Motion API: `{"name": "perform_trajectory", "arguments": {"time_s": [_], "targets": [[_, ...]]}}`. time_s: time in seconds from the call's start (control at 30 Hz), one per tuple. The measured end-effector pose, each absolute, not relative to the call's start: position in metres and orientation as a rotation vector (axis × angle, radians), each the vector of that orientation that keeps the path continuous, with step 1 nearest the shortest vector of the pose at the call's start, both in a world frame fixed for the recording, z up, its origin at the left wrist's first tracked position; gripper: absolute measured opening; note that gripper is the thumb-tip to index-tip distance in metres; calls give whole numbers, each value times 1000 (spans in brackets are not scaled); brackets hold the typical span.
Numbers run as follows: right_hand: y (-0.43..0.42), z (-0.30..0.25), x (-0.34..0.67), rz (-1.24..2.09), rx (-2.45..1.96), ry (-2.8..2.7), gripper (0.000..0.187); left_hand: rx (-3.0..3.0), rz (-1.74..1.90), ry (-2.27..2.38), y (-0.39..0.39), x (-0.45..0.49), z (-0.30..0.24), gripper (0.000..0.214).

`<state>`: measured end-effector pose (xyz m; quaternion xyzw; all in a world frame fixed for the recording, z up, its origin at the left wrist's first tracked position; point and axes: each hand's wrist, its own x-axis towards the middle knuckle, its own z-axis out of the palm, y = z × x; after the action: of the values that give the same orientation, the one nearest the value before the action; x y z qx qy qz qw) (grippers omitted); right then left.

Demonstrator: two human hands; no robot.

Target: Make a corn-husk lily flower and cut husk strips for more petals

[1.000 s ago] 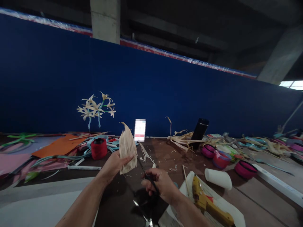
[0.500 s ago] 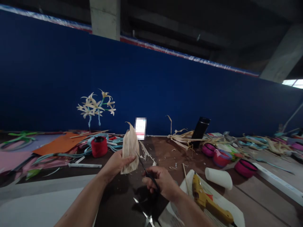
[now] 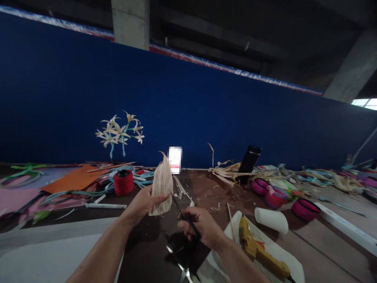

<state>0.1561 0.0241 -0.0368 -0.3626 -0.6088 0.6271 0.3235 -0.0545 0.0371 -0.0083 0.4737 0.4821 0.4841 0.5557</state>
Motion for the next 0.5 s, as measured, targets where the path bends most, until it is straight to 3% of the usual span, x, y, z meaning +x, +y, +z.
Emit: {"name": "perform_trajectory", "arguments": {"time_s": [0.5], "targets": [[24,-34,157,1628,-971,-1599,34,1204,1069,1059,36,-59,-7,45]]}}
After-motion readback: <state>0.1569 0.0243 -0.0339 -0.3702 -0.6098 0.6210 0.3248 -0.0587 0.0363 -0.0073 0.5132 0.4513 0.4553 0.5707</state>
